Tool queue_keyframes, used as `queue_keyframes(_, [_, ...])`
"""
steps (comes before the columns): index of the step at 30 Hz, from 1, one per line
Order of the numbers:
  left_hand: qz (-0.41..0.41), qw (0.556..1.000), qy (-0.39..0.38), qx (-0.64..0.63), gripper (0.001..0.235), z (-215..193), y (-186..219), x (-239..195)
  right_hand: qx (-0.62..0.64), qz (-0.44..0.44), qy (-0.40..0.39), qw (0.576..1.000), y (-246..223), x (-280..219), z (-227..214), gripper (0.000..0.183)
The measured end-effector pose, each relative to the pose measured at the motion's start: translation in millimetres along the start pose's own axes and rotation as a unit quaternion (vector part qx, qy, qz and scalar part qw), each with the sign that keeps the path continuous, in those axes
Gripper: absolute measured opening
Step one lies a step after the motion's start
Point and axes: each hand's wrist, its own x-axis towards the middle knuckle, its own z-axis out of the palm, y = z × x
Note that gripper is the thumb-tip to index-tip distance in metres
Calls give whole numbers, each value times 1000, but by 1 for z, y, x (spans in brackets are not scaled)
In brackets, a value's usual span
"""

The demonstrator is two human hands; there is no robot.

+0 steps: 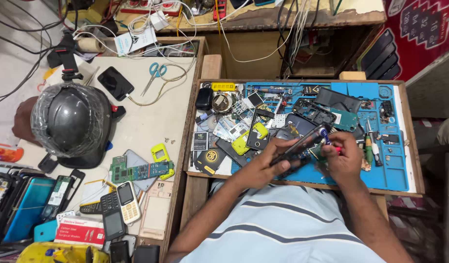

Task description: The person disassembles a mobile phone, removes the battery, and uses a toothbrush to clean the internal components and casing. They repeatedly brush the circuit board and frame, then reassemble the phone.

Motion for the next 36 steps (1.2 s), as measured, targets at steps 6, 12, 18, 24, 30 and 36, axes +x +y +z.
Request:
queue_keyframes(6, [32,997,-59,-39,61,3,12,2,71,59,-64,994,-6,1,-4,64])
queue_keyframes(12, [9,992,-113,-63,65,-6,16,-5,6,-4,-62,998,1,-3,-9,55])
queue_keyframes(18, [0,991,-127,-47,89,-9,26,-11,9,5,-65,998,11,-7,-2,31])
queue_keyframes(24, [3,992,-107,-64,81,-7,31,-5,-31,-13,-62,998,3,-3,2,32])
queue_keyframes(30, [9,998,-26,-54,66,-4,28,-4,-51,-61,11,997,-14,4,7,32])
queue_keyframes(36, [10,993,117,-27,62,-10,5,-5,-97,-21,-35,994,-30,6,13,34])
